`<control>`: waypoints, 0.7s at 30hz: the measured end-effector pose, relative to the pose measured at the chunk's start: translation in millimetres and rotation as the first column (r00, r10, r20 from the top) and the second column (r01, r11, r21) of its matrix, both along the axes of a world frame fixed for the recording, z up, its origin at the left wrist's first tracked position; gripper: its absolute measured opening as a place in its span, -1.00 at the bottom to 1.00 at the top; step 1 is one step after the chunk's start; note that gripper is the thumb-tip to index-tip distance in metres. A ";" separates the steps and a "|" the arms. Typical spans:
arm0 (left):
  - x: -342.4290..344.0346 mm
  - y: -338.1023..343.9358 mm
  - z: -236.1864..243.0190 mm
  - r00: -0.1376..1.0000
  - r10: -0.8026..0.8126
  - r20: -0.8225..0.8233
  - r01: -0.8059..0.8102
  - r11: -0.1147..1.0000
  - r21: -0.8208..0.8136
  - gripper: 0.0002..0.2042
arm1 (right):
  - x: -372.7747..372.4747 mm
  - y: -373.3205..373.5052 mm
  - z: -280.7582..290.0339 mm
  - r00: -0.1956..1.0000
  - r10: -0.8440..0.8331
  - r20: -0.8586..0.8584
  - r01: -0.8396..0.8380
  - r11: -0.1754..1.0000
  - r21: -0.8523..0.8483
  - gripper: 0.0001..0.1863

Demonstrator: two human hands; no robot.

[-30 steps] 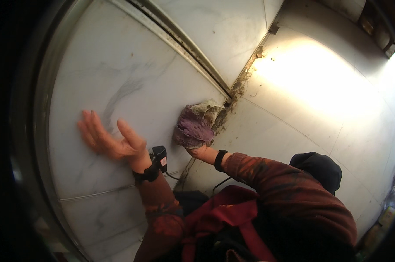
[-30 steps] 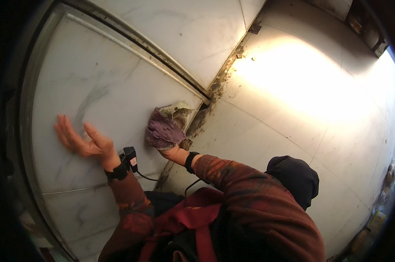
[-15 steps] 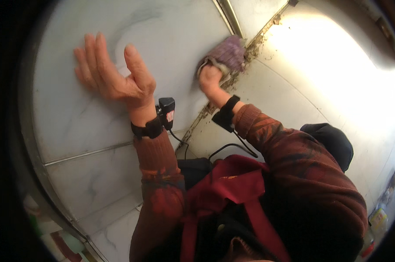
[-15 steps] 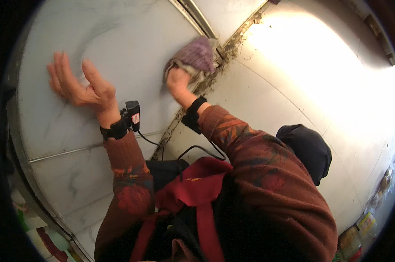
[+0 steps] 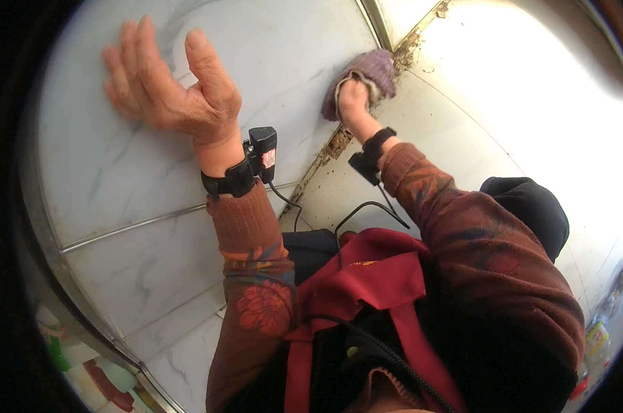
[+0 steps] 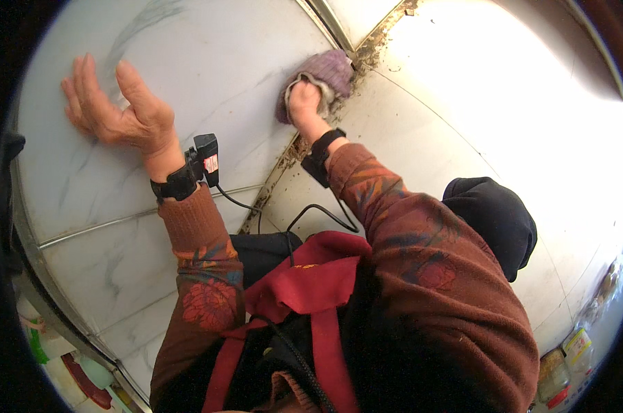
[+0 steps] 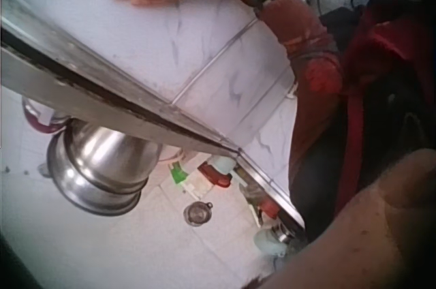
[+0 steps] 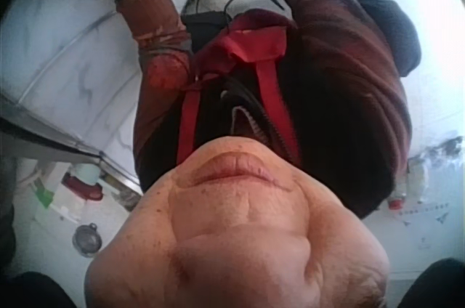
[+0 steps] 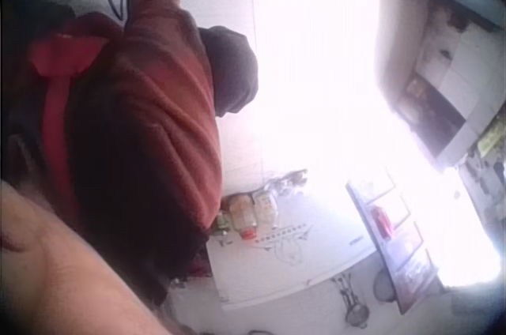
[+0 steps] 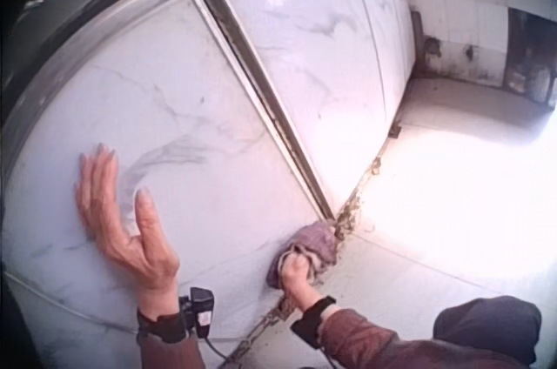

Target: The person wipes a white tiled wall and countertop using a cloth. They repeatedly rub the surface with one hand while the other hand rests on the wall for support.

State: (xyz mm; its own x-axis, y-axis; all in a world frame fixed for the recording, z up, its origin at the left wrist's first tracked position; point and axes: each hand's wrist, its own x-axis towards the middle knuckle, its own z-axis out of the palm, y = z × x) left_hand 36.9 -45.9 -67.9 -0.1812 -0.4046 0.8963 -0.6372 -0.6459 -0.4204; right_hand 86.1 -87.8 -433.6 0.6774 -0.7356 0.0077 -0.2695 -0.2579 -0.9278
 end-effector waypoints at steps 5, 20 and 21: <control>2.1 -1.4 0.3 1.000 -0.018 0.001 0.018 1.000 -0.006 -0.59 | -55.0 1.8 43.4 0.949 0.293 -0.117 -0.311 0.931 -0.192 -0.74; 0.2 -3.4 2.8 0.999 -0.043 0.002 0.043 0.999 0.014 -0.65 | -14.1 -54.2 -38.3 0.888 0.140 -0.438 -0.437 0.551 -0.711 -0.75; -0.2 -3.9 5.4 0.998 -0.056 -0.038 0.057 0.998 0.041 -0.65 | -11.1 -64.4 -38.0 0.848 0.097 -0.521 -0.507 0.432 -0.746 -0.78</control>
